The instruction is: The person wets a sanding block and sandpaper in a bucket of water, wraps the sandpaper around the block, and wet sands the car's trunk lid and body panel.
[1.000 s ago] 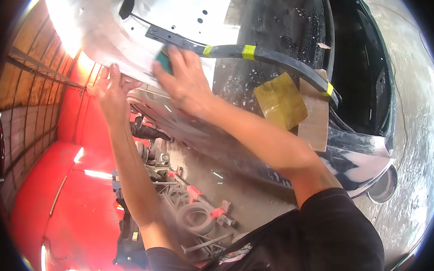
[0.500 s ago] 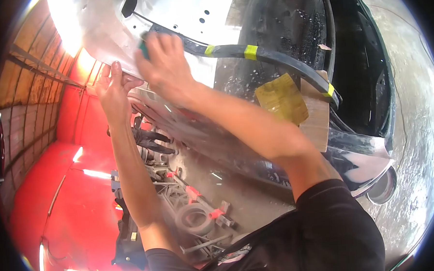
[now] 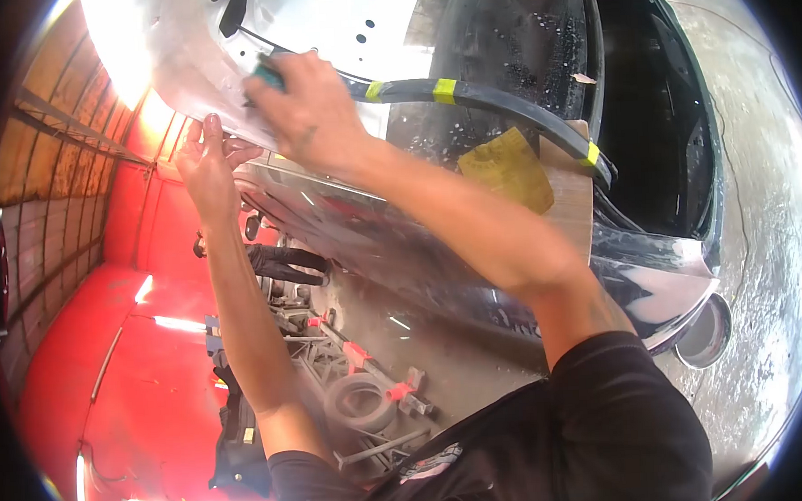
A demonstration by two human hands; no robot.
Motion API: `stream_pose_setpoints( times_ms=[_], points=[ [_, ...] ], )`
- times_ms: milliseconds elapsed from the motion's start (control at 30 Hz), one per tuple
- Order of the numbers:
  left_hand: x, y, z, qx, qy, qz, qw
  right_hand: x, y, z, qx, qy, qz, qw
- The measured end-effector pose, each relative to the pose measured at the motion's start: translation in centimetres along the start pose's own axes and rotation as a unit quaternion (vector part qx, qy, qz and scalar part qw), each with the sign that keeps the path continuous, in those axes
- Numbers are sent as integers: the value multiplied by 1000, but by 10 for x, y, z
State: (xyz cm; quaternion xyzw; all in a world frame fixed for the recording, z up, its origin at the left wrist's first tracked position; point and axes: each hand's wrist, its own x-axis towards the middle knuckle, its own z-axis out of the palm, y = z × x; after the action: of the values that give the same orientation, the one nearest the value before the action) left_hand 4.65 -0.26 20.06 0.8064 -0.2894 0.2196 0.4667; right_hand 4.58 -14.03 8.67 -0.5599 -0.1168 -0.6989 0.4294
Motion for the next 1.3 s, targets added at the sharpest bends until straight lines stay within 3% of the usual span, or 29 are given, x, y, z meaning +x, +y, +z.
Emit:
stream_pose_setpoints(
  times_ms=[67,200,433,667,700,767,800,833,967,1033,1133,1200,1300],
  points=[
    [-2,3,2,-11,-1,7,1000,-18,-4,-22,62,19,86,994],
    [-1,2,2,-6,-9,5,1000,-60,-13,-17,118,-25,99,988],
    [-3,5,7,11,16,12,1000,-75,-13,2,45,-23,45,998],
    [-1,3,5,9,28,-12,999,-67,-16,-7,73,-37,112,990],
    [-1,4,3,8,29,-16,999,-61,-17,-19,165,-58,213,961],
    [-9,10,7,56,51,-38,996,-45,-20,-42,333,-98,396,850],
    [-16,12,10,99,56,-34,993,-44,-19,-43,359,-40,390,847],
    [-24,13,14,141,60,-31,988,-41,-18,-49,373,-45,401,836],
    [-88,-17,38,247,146,141,947,-36,-7,-83,381,-85,443,807],
    [-114,-8,62,56,59,83,993,-35,-8,-99,353,-142,448,809],
    [-124,-7,85,-89,19,-19,996,-48,-12,-103,389,-156,448,790],
    [-122,-19,85,-159,18,-24,987,-53,-18,-108,401,-152,445,786],
    [-121,-40,81,-202,4,-32,979,-56,-23,-104,273,-177,354,877]
  ],
)
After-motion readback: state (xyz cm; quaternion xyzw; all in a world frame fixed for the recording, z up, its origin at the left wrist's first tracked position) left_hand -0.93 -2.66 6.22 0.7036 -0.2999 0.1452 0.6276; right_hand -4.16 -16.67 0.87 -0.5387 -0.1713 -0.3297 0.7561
